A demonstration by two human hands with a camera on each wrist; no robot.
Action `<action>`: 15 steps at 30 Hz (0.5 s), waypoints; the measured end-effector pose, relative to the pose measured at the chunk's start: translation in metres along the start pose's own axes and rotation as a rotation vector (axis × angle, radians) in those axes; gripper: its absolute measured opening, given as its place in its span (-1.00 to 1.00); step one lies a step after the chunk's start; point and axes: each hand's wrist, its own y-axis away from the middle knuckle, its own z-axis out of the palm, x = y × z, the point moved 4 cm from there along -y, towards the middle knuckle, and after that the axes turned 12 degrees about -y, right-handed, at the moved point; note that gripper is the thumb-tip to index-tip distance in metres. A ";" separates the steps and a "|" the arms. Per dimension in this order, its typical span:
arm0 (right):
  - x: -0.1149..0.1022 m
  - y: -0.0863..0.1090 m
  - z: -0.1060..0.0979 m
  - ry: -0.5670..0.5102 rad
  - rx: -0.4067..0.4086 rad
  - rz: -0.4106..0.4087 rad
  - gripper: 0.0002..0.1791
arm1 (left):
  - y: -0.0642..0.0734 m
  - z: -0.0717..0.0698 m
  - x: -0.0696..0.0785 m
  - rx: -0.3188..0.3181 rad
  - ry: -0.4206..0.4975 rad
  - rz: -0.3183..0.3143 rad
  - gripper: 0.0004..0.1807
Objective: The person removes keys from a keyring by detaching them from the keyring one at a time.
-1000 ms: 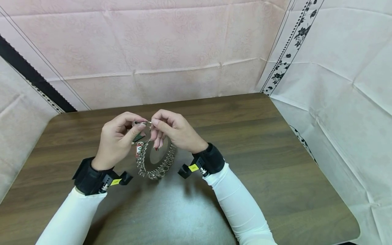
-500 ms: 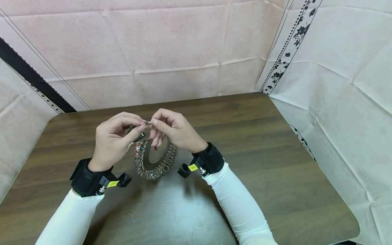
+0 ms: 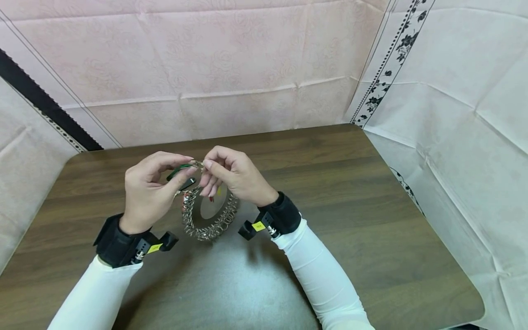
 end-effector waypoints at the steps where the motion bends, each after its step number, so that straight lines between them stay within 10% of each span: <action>1: 0.000 0.000 0.000 -0.001 -0.001 -0.003 -0.83 | 0.000 0.000 0.001 0.004 -0.003 0.009 -0.81; 15: 0.001 0.000 0.003 -0.002 0.023 -0.003 -0.86 | 0.002 0.003 0.007 0.051 -0.038 0.052 -0.87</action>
